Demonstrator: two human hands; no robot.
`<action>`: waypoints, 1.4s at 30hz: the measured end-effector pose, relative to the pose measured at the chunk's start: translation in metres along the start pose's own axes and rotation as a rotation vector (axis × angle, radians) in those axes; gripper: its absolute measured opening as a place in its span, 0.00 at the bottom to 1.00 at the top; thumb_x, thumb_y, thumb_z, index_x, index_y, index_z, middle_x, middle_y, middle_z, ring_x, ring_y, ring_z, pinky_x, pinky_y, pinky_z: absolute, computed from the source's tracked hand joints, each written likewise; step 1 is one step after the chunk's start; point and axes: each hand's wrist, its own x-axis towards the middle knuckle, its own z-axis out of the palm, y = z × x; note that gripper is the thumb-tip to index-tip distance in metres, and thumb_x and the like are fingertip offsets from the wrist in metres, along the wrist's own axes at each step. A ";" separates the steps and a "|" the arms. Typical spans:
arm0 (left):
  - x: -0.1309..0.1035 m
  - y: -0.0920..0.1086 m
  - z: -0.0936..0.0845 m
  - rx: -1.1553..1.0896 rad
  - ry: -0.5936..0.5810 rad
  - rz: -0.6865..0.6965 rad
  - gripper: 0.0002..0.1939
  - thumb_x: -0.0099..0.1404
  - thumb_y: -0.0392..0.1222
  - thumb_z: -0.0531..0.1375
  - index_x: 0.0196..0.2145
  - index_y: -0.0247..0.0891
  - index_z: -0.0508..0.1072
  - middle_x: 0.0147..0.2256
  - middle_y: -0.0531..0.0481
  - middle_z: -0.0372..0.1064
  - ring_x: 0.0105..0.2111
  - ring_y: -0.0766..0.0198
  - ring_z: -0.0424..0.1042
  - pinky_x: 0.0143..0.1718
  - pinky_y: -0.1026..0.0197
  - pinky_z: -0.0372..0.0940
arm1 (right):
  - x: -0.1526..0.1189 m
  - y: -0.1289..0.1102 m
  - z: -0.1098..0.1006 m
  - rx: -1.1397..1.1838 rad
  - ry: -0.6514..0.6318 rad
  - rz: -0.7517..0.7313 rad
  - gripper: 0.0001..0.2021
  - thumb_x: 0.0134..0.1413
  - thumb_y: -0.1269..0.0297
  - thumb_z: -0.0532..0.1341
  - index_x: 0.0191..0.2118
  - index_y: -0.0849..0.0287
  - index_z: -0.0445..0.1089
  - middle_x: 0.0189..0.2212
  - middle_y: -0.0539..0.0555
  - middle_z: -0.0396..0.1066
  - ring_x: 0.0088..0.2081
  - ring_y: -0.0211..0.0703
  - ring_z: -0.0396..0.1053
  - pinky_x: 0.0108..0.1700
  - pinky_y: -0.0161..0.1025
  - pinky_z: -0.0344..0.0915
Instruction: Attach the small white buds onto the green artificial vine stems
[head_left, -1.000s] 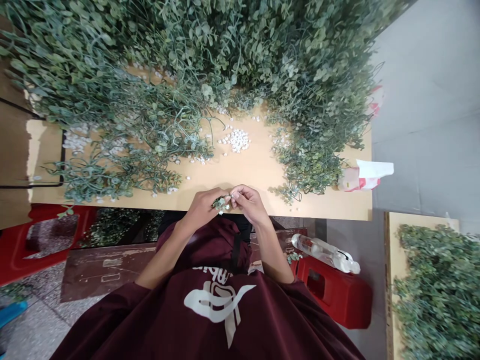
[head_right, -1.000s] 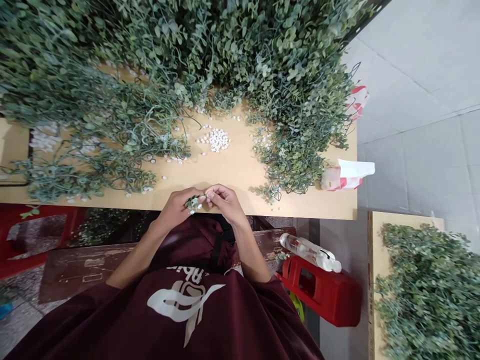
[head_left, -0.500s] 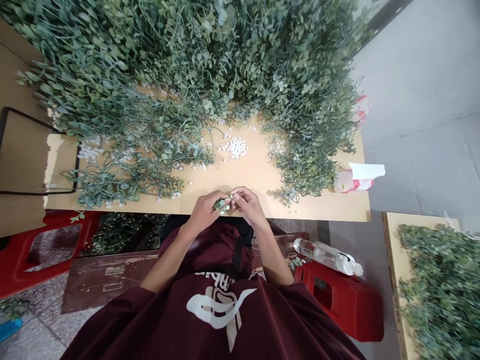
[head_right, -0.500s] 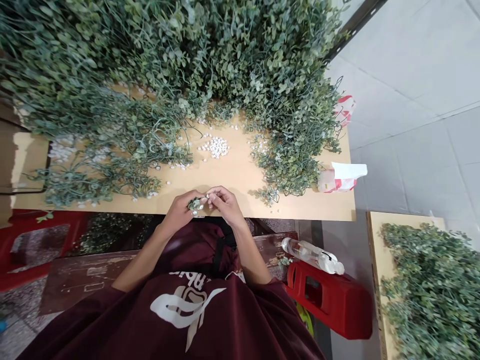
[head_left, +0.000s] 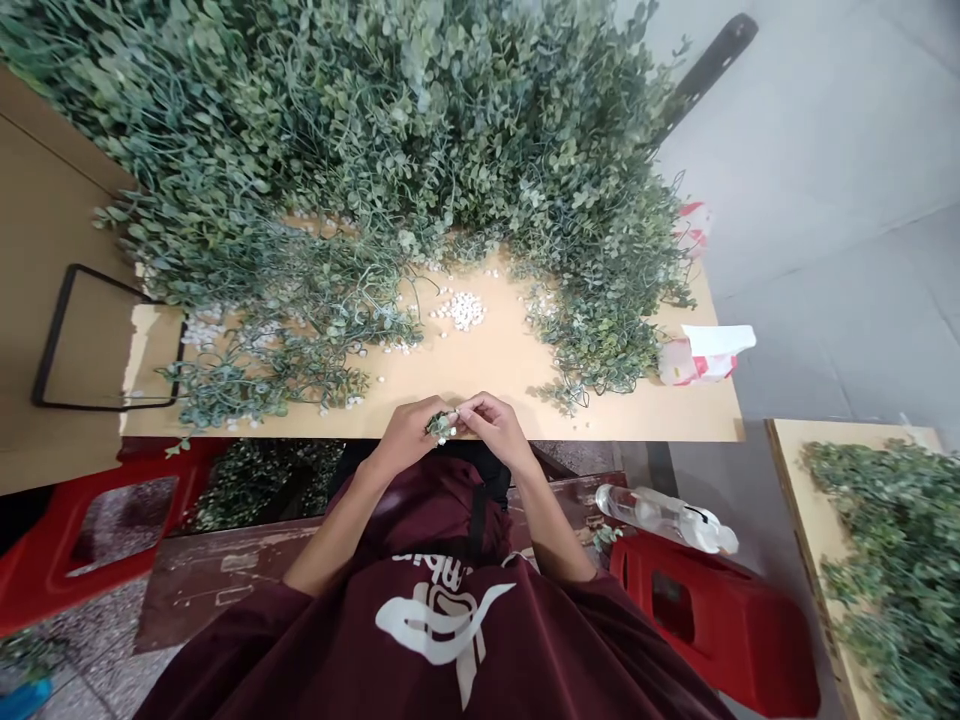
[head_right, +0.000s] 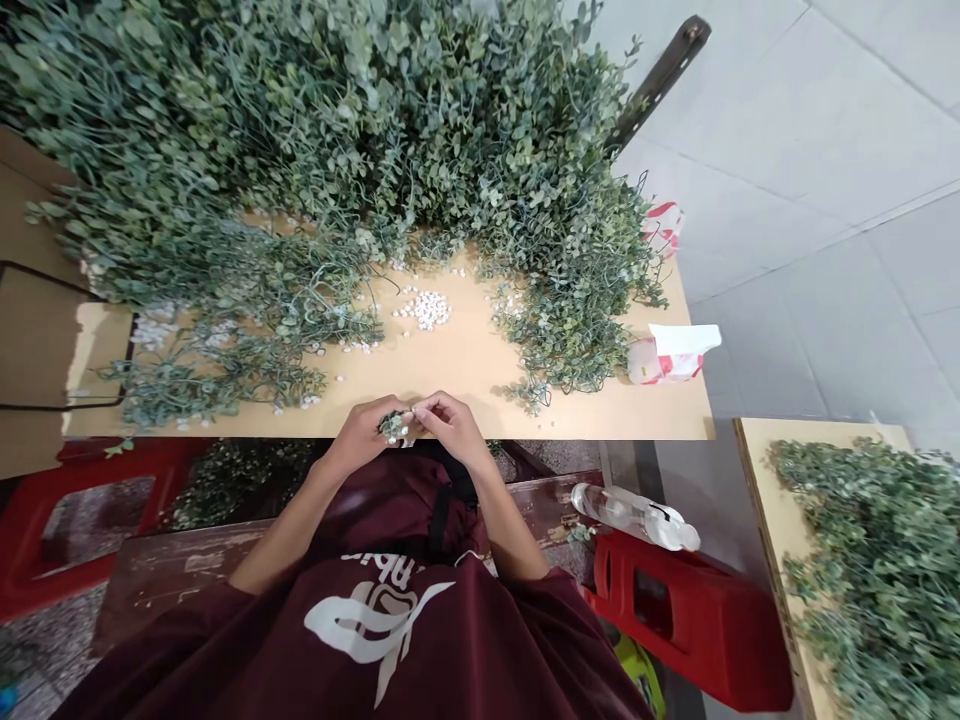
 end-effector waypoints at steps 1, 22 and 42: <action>-0.002 0.001 0.002 0.028 -0.013 0.017 0.07 0.67 0.38 0.56 0.36 0.37 0.73 0.31 0.50 0.72 0.31 0.64 0.71 0.34 0.64 0.61 | -0.004 0.000 -0.001 -0.010 -0.002 0.004 0.15 0.54 0.52 0.66 0.36 0.59 0.70 0.27 0.50 0.71 0.29 0.38 0.69 0.34 0.36 0.67; 0.024 0.041 -0.098 0.448 0.355 0.104 0.18 0.70 0.44 0.53 0.57 0.45 0.68 0.55 0.47 0.69 0.56 0.52 0.65 0.60 0.46 0.58 | -0.113 0.111 -0.143 -0.180 0.786 0.254 0.16 0.45 0.51 0.63 0.32 0.59 0.67 0.26 0.54 0.71 0.28 0.46 0.72 0.35 0.44 0.71; 0.065 0.088 -0.191 0.645 0.983 0.204 0.15 0.68 0.44 0.56 0.48 0.40 0.77 0.42 0.50 0.75 0.45 0.52 0.74 0.43 0.43 0.69 | -0.103 0.015 -0.092 -0.367 -0.100 0.226 0.15 0.60 0.53 0.58 0.43 0.58 0.74 0.38 0.56 0.76 0.41 0.47 0.74 0.47 0.44 0.69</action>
